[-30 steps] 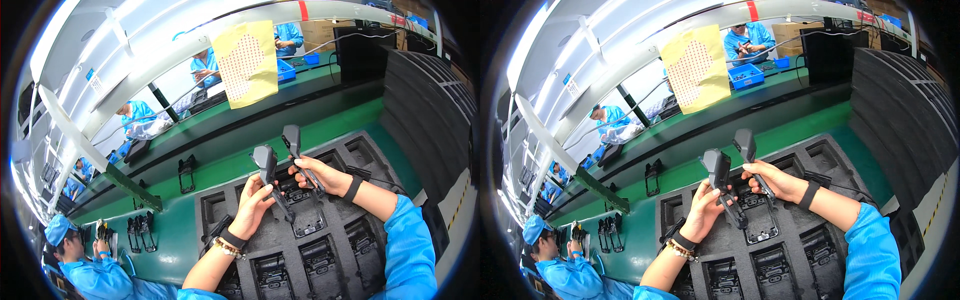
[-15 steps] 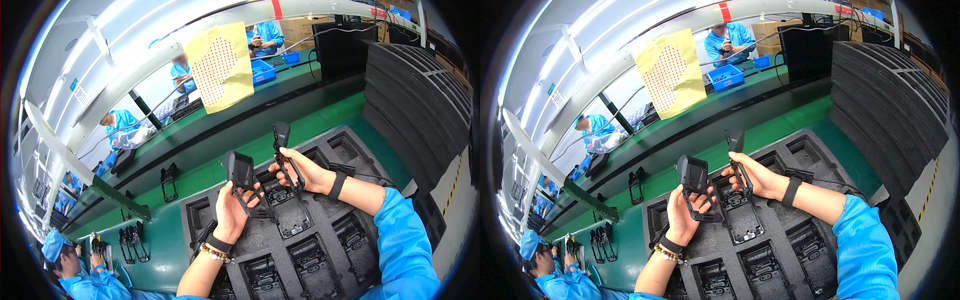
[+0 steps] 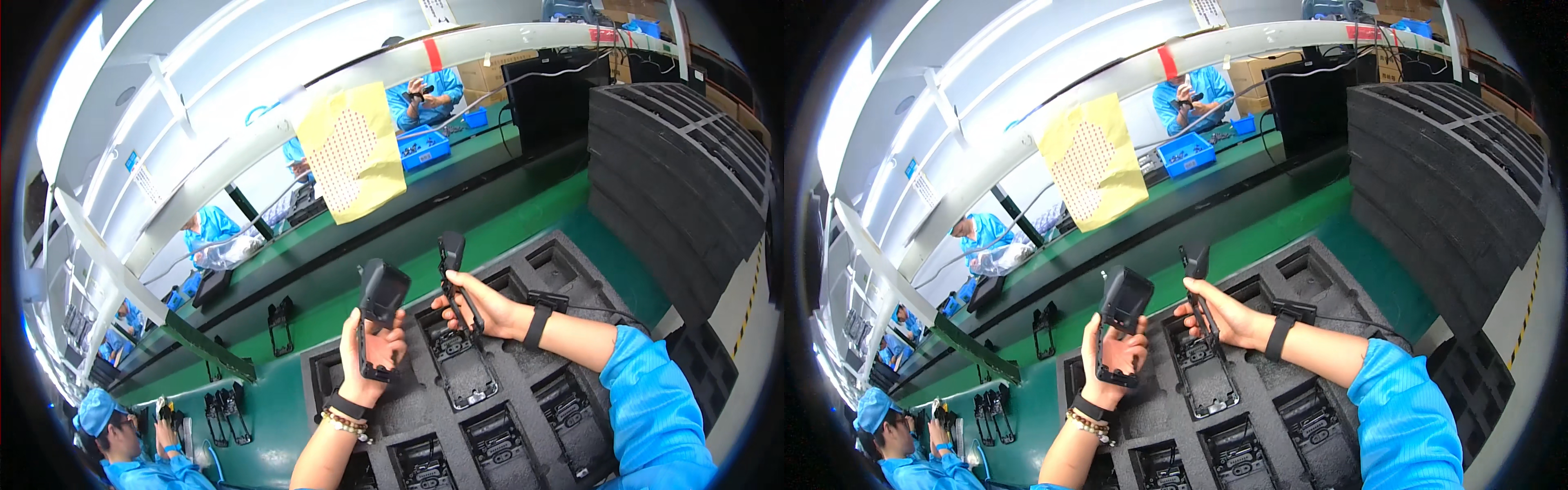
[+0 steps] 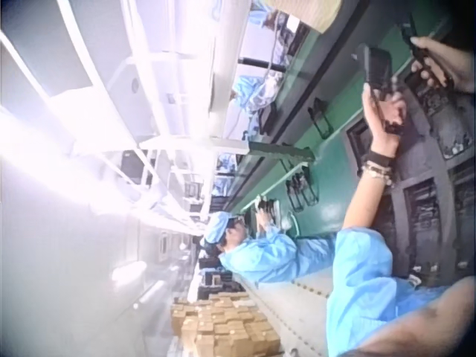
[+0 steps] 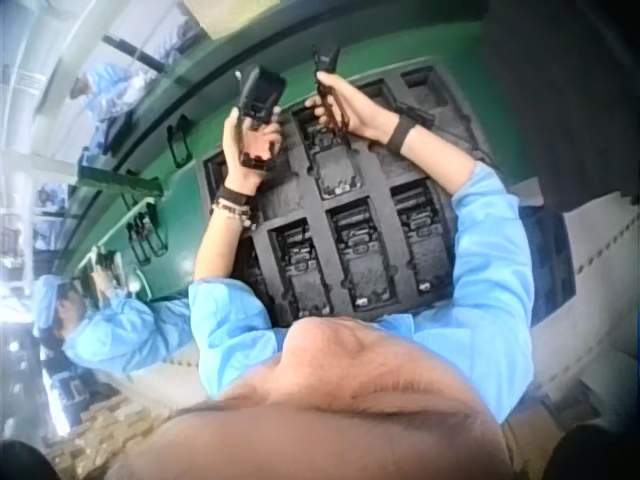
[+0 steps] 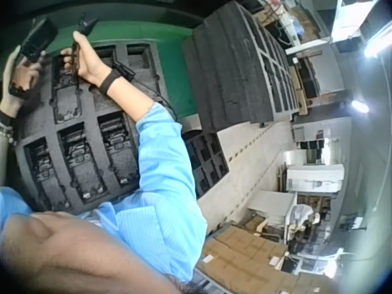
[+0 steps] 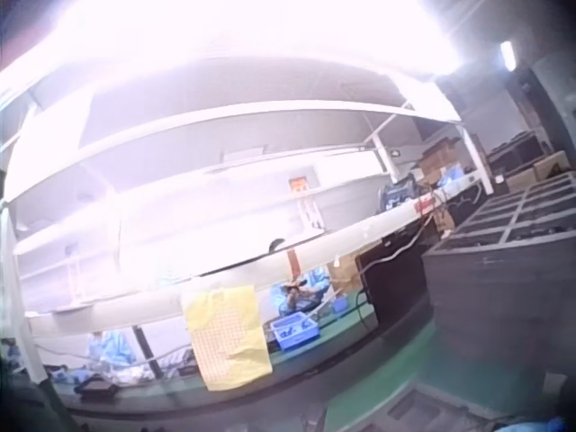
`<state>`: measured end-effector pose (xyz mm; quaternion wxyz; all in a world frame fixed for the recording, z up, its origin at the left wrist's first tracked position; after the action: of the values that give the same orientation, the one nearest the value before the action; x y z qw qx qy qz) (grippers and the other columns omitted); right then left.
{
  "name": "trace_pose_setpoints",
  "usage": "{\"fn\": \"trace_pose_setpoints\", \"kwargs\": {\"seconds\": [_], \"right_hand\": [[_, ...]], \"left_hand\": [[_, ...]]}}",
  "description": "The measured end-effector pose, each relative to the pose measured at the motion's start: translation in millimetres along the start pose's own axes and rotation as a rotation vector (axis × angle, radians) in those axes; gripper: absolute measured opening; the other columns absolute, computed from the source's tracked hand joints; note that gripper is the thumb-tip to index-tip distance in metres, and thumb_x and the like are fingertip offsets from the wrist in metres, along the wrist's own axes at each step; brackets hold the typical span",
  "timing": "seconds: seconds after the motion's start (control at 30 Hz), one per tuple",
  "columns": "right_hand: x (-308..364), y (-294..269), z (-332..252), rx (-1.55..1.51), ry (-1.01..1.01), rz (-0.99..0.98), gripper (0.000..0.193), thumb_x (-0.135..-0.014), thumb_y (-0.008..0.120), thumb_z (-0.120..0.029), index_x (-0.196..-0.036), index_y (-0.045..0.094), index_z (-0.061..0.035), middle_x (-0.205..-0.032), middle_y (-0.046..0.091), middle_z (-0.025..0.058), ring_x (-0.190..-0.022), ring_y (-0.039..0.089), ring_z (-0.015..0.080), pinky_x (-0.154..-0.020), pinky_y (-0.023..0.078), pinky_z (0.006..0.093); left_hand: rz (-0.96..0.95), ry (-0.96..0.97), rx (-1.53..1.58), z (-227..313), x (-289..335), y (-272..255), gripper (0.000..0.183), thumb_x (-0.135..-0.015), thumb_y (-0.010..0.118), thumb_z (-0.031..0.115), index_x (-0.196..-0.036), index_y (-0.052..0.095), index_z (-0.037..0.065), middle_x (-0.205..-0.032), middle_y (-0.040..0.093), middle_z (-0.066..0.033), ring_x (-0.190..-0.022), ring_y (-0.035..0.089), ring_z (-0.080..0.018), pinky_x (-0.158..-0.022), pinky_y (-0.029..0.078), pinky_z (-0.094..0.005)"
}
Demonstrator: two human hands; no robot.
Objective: Assembling and inspecting handheld electronic terminals in a factory assembly line.
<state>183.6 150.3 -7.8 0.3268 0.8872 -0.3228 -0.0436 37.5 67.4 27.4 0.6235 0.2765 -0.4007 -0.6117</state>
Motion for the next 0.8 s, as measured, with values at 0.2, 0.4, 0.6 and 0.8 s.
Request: {"fn": "trace_pose_setpoints", "kwargs": {"seconds": [0.2,0.4,0.6,0.8], "right_hand": [[1.9,0.5,-3.3,-0.015,0.016,0.005,0.051,-0.090,0.058,-0.061,-0.107,0.053,-0.0134,-0.094,0.059,0.0018,-0.077,0.056,0.0100,-0.068,0.051,0.0262],[-1.9,6.6,-1.3,-0.050,0.033,-0.056,0.047,-0.092,0.058,-0.058,-0.103,0.051,-0.0123,-0.094,0.059,0.0032,-0.076,0.057,0.0108,-0.067,0.051,0.0272],[-8.6,1.9,1.4,-0.038,0.008,-0.055,0.049,-0.092,0.058,-0.059,-0.103,0.052,-0.0113,-0.094,0.061,0.0038,-0.076,0.059,0.0113,-0.068,0.053,0.0280],[-7.5,6.4,-0.7,-0.054,0.012,-0.047,0.049,-0.092,0.057,-0.059,-0.103,0.052,-0.0118,-0.096,0.062,0.0050,-0.076,0.059,0.0117,-0.070,0.054,0.0287]], "left_hand": [[0.301,0.433,-0.727,79.9,-73.4,-11.5,0.029,-0.095,0.063,0.019,-0.121,0.051,0.013,-0.089,0.050,0.0009,-0.059,0.040,-0.0054,-0.047,0.030,-0.0205],[0.387,0.350,-0.898,110.0,-165.4,-72.0,0.054,-0.088,0.043,-0.006,-0.139,0.041,0.012,-0.085,0.049,-0.0041,-0.066,0.046,-0.0115,-0.051,0.042,-0.0261],[0.632,0.178,-0.837,107.6,-202.1,-136.0,0.051,-0.090,0.046,-0.006,-0.138,0.036,0.006,-0.091,0.057,-0.0150,-0.066,0.057,-0.0219,-0.055,0.047,-0.0375],[0.575,0.200,-1.219,122.5,-200.1,-151.4,0.038,-0.087,0.056,0.003,-0.125,0.055,-0.002,-0.109,0.063,-0.0185,-0.101,0.063,-0.0310,-0.086,0.050,-0.0441]]}}
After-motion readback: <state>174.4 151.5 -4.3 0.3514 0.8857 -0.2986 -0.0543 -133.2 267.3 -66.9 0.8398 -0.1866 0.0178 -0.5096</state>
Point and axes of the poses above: each hand's wrist, its own x-axis away from the middle knuckle, its own y-axis out of the palm, z = x × y, the point moved 8 cm from there along -x, towards the middle knuckle
